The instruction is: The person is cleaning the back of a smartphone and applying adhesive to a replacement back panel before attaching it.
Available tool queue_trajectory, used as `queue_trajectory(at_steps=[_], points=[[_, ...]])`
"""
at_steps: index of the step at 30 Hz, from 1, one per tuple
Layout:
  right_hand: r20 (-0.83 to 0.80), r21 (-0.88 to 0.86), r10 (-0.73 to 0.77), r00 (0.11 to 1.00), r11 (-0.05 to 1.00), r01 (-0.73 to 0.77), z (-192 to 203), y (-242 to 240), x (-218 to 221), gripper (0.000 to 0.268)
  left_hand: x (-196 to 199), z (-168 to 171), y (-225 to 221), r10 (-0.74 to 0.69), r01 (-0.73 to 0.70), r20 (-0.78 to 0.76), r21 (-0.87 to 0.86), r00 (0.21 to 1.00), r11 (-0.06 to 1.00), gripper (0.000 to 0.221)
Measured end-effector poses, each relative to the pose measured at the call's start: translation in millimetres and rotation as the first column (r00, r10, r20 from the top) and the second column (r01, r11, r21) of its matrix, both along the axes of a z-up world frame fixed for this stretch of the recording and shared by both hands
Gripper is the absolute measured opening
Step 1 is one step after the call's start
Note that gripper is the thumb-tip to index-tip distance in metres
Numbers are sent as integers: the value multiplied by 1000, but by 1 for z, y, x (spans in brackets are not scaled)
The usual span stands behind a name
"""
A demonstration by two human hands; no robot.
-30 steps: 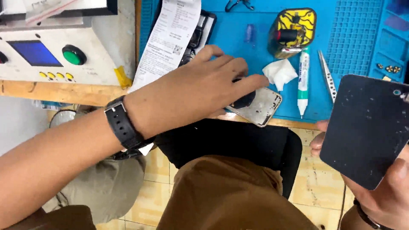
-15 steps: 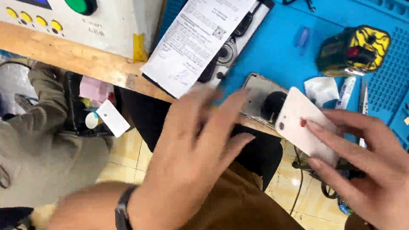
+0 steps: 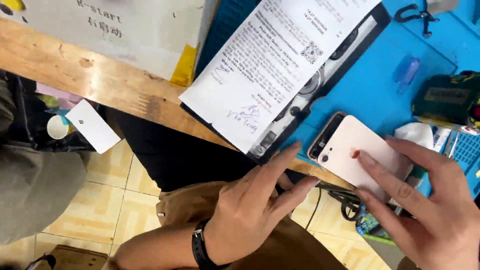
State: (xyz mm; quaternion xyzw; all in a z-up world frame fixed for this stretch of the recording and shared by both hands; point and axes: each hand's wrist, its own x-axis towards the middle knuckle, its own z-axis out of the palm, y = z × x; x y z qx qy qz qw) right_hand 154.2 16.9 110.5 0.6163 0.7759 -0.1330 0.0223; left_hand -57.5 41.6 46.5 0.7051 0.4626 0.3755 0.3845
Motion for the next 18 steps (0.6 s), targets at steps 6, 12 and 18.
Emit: queue_trajectory(at_steps=[6, 12, 18], points=[[-20, -6, 12, 1000, 1000, -13, -2, 4, -1, 48, 1, -3, 5, -5, 5, 5, 15, 1000, 1000, 39], [51, -32, 44, 998, 999, -42, -4, 3, 0, 51, 1, -8, 5, -5, 5, 3, 47, 1000, 999, 37], [95, -28, 69, 993, 997, -66, -4, 5, 2, 50, 1, -5, 8, -15, 16, -13, 69, 1000, 997, 38]])
